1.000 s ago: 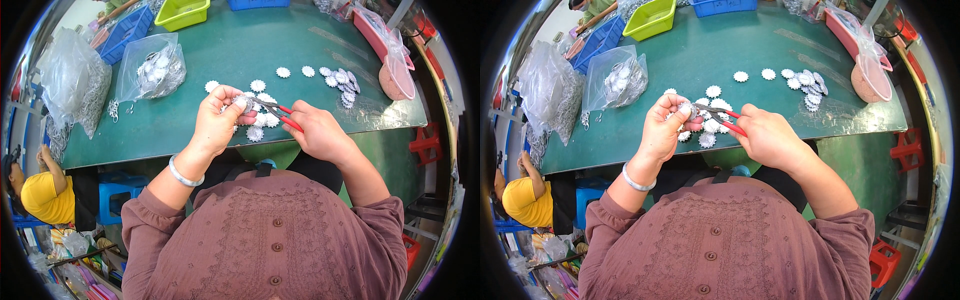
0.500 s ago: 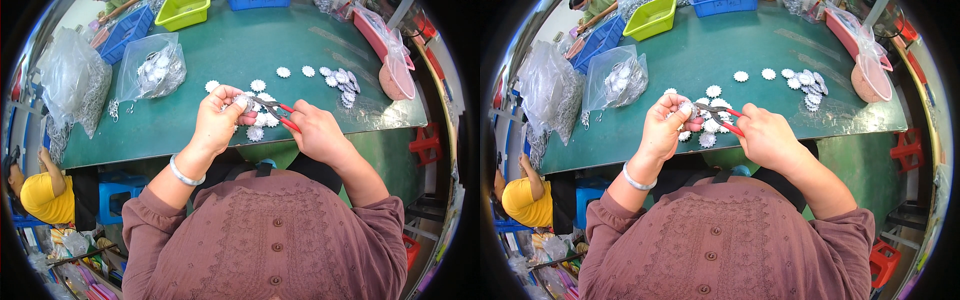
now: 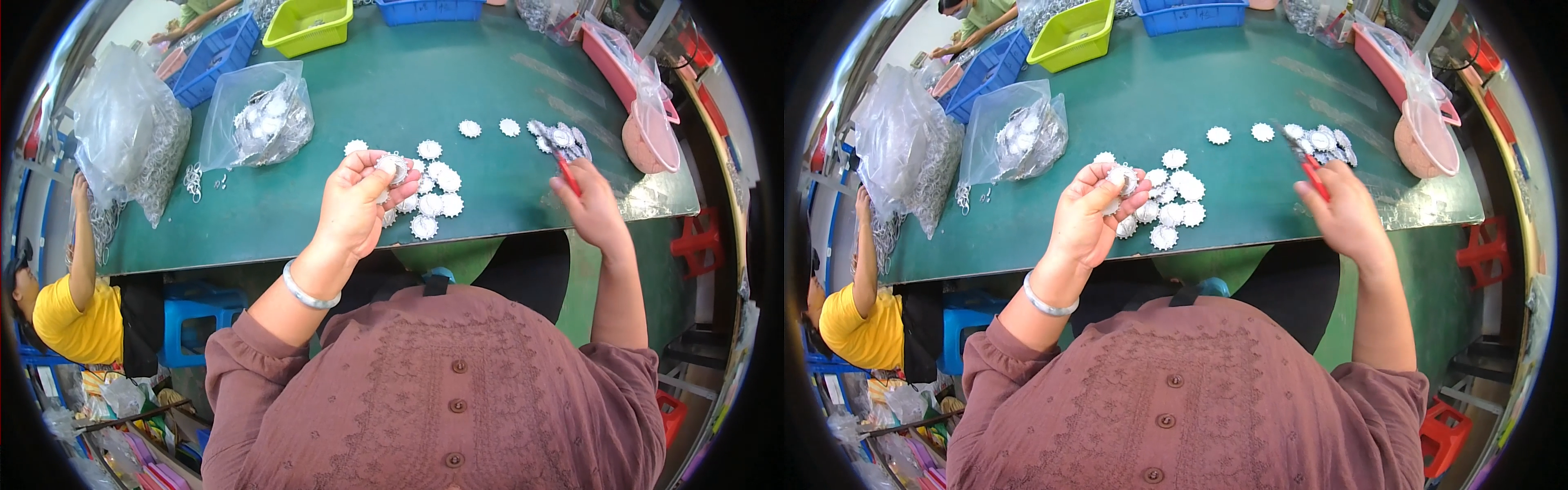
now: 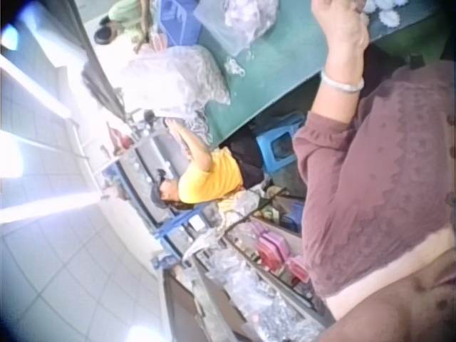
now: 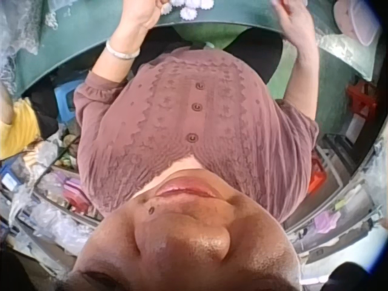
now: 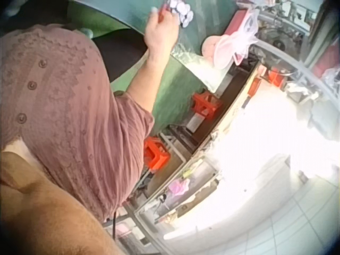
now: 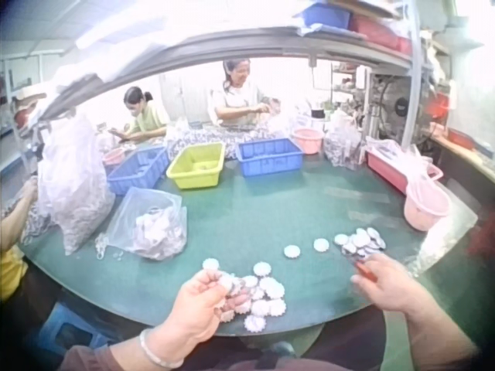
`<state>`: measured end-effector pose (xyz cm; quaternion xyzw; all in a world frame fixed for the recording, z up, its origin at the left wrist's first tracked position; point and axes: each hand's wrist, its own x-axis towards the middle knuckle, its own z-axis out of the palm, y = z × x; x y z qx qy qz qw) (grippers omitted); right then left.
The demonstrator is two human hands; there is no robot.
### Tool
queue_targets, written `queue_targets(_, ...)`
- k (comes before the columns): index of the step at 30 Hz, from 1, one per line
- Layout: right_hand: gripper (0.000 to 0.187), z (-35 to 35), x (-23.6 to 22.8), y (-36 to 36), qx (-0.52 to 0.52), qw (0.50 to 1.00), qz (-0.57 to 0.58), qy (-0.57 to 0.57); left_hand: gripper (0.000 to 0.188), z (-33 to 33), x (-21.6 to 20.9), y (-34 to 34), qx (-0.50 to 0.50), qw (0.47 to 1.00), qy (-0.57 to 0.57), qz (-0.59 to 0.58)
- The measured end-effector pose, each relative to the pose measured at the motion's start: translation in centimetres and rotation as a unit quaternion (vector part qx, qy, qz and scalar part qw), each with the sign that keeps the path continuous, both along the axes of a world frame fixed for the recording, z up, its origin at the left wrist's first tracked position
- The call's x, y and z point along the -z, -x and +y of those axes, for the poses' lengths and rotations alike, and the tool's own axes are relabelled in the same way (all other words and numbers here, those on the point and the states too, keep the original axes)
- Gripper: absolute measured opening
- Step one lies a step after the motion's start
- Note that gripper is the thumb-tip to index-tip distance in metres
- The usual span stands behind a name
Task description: The person picks up small white gear-like components from a table, uses red-handled pliers to trim plastic off each one, and sets them back down in a group.
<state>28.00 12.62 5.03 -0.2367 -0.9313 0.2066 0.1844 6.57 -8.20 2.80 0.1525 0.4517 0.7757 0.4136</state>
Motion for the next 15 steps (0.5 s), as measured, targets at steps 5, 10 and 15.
queue_targets(5,0.026,3.9,0.8,-3.9,0.132,0.989,-0.023,-0.057,0.013,0.0,0.2,0.3,-0.008,1.0,0.0,-0.024)
queue_targets(10,0.025,3.9,1.1,-4.2,0.142,0.989,-0.012,-0.033,0.025,-1.1,0.3,1.9,-0.033,0.998,0.0,-0.049)
queue_targets(15,0.019,1.6,1.6,-1.6,0.061,0.997,0.041,-0.012,0.014,-2.5,0.7,4.4,-0.054,0.995,0.06,-0.056)
